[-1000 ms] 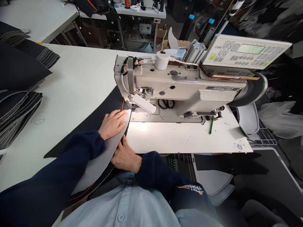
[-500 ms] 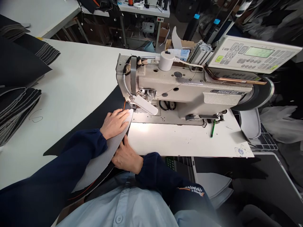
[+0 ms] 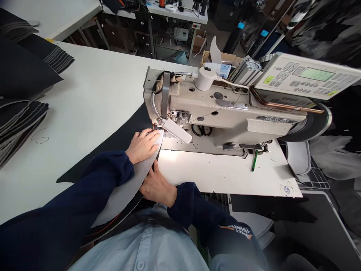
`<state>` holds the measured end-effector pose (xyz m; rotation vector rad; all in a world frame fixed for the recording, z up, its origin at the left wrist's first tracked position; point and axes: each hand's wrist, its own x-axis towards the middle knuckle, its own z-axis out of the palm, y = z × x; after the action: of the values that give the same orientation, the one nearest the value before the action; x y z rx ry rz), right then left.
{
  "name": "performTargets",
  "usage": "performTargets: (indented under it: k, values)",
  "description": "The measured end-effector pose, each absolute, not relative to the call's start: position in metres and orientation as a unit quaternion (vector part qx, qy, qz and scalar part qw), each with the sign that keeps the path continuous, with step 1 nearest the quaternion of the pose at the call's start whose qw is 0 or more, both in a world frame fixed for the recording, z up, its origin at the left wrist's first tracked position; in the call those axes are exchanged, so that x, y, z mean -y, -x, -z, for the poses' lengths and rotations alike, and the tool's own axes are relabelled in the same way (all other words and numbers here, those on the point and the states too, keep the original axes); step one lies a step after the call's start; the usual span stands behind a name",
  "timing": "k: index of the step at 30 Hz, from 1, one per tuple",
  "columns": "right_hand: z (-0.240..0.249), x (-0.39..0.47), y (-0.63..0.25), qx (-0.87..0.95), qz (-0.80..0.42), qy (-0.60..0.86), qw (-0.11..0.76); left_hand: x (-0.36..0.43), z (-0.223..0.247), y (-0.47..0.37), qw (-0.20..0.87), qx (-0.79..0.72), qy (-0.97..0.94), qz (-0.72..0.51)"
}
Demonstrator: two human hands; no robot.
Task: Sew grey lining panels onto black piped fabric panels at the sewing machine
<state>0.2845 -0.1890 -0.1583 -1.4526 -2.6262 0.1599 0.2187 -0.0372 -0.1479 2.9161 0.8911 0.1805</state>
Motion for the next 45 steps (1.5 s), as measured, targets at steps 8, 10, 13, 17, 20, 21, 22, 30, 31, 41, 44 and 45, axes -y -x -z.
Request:
performTargets:
  k: [8, 10, 13, 17, 20, 21, 22, 30, 31, 41, 44, 45]
  values:
    - [0.163, 0.193, -0.271, 0.864, -0.013, 0.499, 0.074, 0.038, 0.140, -0.218, 0.066, -0.257, -0.964, -0.025]
    - [0.165, 0.193, -0.268, 0.861, -0.006, 0.503, 0.074, 0.041, 0.137, -0.220, 0.075, -0.266, -0.961, 0.004]
    - [0.166, 0.192, -0.266, 0.860, -0.005, 0.506, 0.074, 0.042, 0.133, -0.224, 0.087, -0.280, -0.954, 0.054]
    - [0.166, 0.190, -0.265, 0.856, -0.008, 0.511, 0.079, 0.043, 0.124, -0.228, 0.095, -0.290, -0.948, 0.087]
    - [0.160, 0.195, -0.258, 0.849, 0.007, 0.523, 0.079, 0.052, 0.111, -0.223, 0.097, -0.286, -0.948, 0.101]
    - [0.156, 0.198, -0.254, 0.844, 0.013, 0.531, 0.073, 0.057, 0.106, -0.219, 0.098, -0.283, -0.948, 0.110]
    - [0.152, 0.203, -0.248, 0.840, 0.019, 0.539, 0.063, 0.063, 0.101, -0.214, 0.100, -0.280, -0.947, 0.123]
    - [0.132, 0.234, -0.216, 0.835, -0.004, 0.549, 0.023, 0.092, 0.094, -0.193, 0.079, -0.294, -0.934, 0.184]
    - [0.133, 0.235, -0.216, 0.833, -0.004, 0.553, 0.020, 0.092, 0.096, -0.195, 0.082, -0.292, -0.934, 0.186]
    - [0.143, 0.226, -0.251, 0.847, 0.059, 0.529, 0.015, 0.078, 0.106, -0.225, 0.096, -0.304, -0.933, 0.166]
    - [0.144, 0.220, -0.259, 0.840, 0.061, 0.539, 0.012, 0.072, 0.108, -0.235, 0.104, -0.321, -0.929, 0.156]
    - [0.144, 0.218, -0.262, 0.838, 0.063, 0.542, 0.015, 0.070, 0.109, -0.238, 0.105, -0.327, -0.927, 0.152]
